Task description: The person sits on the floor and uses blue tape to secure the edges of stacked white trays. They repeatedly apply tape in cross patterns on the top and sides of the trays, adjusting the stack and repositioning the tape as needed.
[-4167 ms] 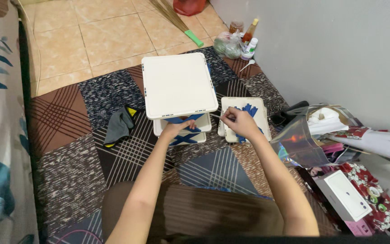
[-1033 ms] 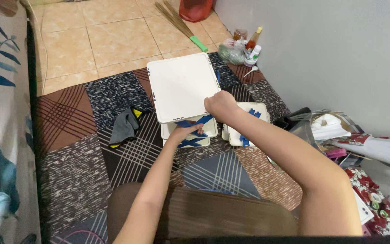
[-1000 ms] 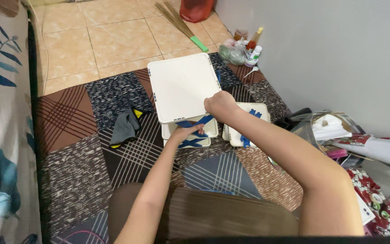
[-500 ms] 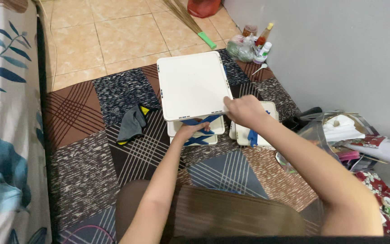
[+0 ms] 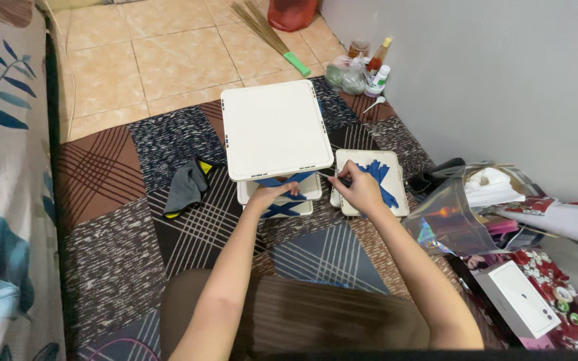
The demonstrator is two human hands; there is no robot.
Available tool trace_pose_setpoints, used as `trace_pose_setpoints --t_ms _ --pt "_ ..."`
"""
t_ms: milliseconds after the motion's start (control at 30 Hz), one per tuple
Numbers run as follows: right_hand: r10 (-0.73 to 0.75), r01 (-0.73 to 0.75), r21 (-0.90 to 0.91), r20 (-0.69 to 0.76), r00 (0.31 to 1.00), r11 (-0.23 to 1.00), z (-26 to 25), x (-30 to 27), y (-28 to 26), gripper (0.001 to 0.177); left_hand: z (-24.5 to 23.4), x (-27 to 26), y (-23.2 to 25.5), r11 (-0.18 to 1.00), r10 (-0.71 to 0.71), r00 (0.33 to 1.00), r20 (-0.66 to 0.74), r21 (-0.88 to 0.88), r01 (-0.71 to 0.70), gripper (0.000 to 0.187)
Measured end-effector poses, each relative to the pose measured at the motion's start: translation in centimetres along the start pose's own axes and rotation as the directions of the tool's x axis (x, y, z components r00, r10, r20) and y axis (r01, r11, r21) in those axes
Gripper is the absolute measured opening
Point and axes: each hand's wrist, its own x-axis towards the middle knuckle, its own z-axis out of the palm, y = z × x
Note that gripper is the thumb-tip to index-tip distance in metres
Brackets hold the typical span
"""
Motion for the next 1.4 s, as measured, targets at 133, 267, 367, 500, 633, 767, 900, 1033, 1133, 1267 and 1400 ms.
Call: trace_pose_setpoints --t_ms 133,267,367,500,633,767,900,1033,1133,1267,1400 --pt "0.015 -0.015 0.013 0.013 1.000 1.000 -0.5 0.1 -0.1 0.039 -0.1 0.2 0.2 0.999 0.009 1.000 0.027 -0.037 -0.008 0.034" --pt "0.056 -0.051 -0.055 0.094 0.994 0.997 -0.7 1.0 -0.5 0.039 0.0 -0.1 0.3 1.000 -0.011 1.000 0.002 -0.024 0.011 0.034" --pt "0.048 -0.032 -0.096 0.169 0.984 0.995 -1.0 2.3 -1.0 0.038 0.0 -0.1 0.5 0.999 -0.033 0.999 -0.002 0.008 0.033 0.034" --pt "-0.104 0.136 -0.148 0.205 0.973 0.980 -2.2 3.8 -2.4 0.034 0.0 -0.2 0.7 0.999 -0.038 0.999 0.020 0.013 0.038 0.034" --pt "-0.206 0.279 -0.312 0.247 0.947 0.908 -3.0 4.4 -4.8 0.032 0.0 -0.4 0.9 0.998 -0.058 0.998 0.012 -0.010 0.058 0.035" --pt "-0.331 0.472 -0.477 0.352 0.876 0.742 -3.2 5.2 -6.8 0.027 0.5 -0.8 1.0 0.998 -0.059 0.998 0.010 -0.038 0.059 0.031" --pt "-0.440 0.606 -0.551 0.417 0.795 0.574 -1.4 7.8 -7.7 0.019 0.3 -1.0 1.2 0.993 -0.018 0.999 0.029 -0.116 0.021 0.032" --pt "-0.456 0.661 -0.571 0.480 0.750 0.486 0.5 9.1 -6.6 0.010 0.3 -1.0 1.2 0.988 -0.020 1.000 0.015 -0.152 0.022 0.030" --pt "-0.408 0.642 -0.588 0.496 0.767 0.491 0.7 7.9 -5.7 0.005 0.5 -1.0 1.3 0.989 0.063 0.997 0.038 -0.135 -0.057 0.027" --pt "-0.137 0.522 -0.676 0.538 0.832 0.520 -2.6 6.7 -6.0 0.009 0.4 -1.0 1.5 0.996 -0.080 0.997 -0.009 0.043 0.080 0.031" --pt "-0.099 0.317 -0.538 0.395 0.913 0.781 -6.1 4.7 -8.1 0.026 -0.2 -2.0 1.5 0.949 -0.233 0.961 -0.151 0.180 0.258 0.041"
